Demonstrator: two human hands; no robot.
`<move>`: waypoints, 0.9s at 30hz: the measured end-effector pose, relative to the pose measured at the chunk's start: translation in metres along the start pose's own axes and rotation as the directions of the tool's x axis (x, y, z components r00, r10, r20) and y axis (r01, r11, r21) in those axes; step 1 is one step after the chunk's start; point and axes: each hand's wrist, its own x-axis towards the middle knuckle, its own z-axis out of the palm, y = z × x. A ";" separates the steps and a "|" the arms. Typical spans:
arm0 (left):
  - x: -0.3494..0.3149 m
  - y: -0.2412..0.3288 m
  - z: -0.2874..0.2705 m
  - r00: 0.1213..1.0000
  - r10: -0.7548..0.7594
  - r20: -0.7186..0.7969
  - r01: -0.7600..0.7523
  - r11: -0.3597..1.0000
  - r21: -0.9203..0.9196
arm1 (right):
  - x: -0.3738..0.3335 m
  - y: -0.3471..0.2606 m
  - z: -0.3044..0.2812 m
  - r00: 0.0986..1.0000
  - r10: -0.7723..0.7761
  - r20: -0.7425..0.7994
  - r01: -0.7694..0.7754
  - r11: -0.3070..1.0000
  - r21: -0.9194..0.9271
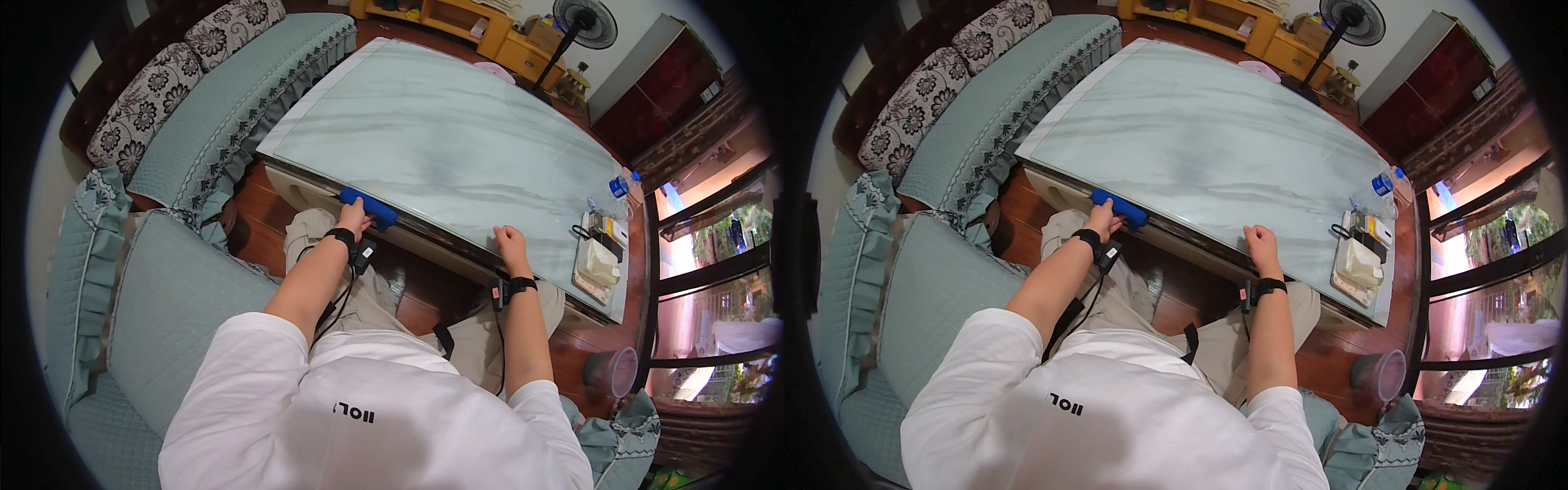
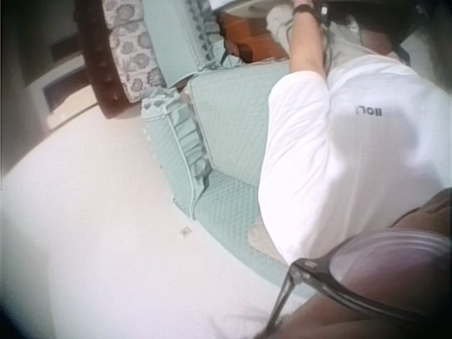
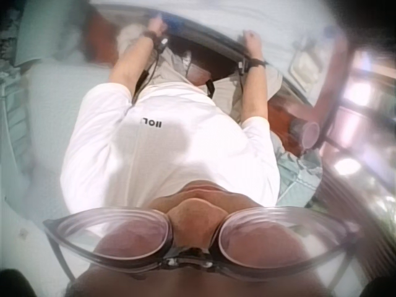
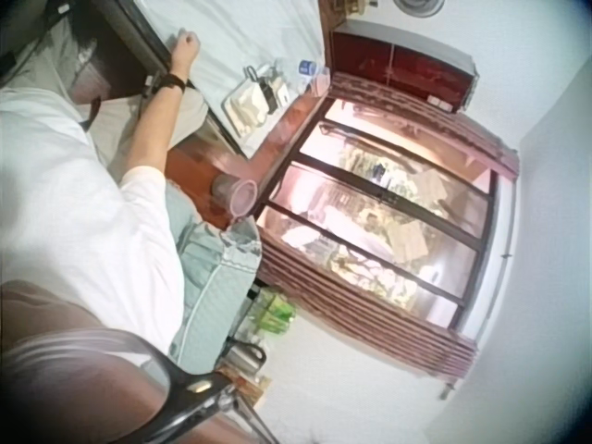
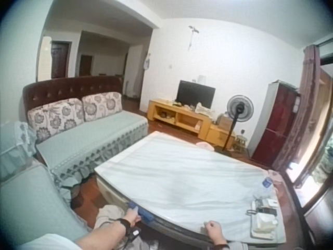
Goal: The person wipes the surface of a table with a cloth, moving it across the table top and then along the edge.
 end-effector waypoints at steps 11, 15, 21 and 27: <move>-0.017 -0.020 0.026 0.995 -0.030 0.095 0.027 0.999 0.023 | 0.001 0.006 0.003 0.999 -0.049 0.010 0.050 0.998 -0.047; -0.033 -0.041 0.049 0.981 -0.021 0.192 0.021 1.000 0.005 | -0.002 0.002 0.002 0.999 -0.041 0.023 0.041 0.999 -0.001; -0.027 -0.048 0.045 0.978 0.006 0.207 -0.016 0.999 0.047 | -0.001 0.002 0.003 1.000 -0.014 0.028 0.013 1.000 0.024; 0.004 -0.012 0.007 0.999 0.040 -0.030 -0.040 0.999 -0.020 | 0.005 0.010 -0.004 1.000 -0.014 0.012 0.014 0.999 0.042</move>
